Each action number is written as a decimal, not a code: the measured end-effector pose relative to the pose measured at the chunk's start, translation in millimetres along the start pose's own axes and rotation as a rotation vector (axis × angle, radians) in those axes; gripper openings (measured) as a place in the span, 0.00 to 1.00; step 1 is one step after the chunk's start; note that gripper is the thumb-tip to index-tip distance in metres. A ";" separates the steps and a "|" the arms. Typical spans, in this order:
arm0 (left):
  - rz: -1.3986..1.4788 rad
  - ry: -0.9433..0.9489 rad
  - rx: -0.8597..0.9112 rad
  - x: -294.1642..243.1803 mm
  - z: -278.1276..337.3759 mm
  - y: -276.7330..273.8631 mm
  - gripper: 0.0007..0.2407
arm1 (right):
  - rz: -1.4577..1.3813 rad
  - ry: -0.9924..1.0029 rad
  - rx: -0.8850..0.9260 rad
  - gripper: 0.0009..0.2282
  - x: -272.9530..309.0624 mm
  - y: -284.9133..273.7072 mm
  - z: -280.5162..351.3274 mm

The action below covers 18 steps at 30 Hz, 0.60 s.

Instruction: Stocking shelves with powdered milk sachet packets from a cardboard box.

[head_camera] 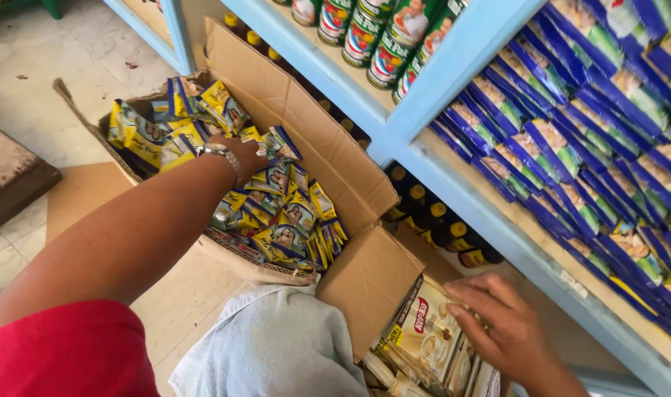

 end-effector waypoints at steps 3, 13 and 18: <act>-0.137 0.044 0.042 -19.1 -11.5 -0.2 0.20 | -0.026 -0.014 -0.035 0.13 -2.1 16.1 26.4; -0.546 0.059 0.252 -24.3 -49.6 39.9 0.28 | -0.084 0.332 -0.059 0.12 -97.5 91.7 140.6; -0.302 0.055 0.116 -14.8 -51.2 50.9 0.19 | -0.140 0.397 -0.135 0.11 -107.6 96.3 150.8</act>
Point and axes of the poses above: each hand's wrist, its own z-axis away from the middle knuckle, its own y-axis out of the palm, x = y × z, the point moved 8 cm from there along -z, towards the middle knuckle, and after that the axes turned 3 degrees about x, right-handed, at the moved point
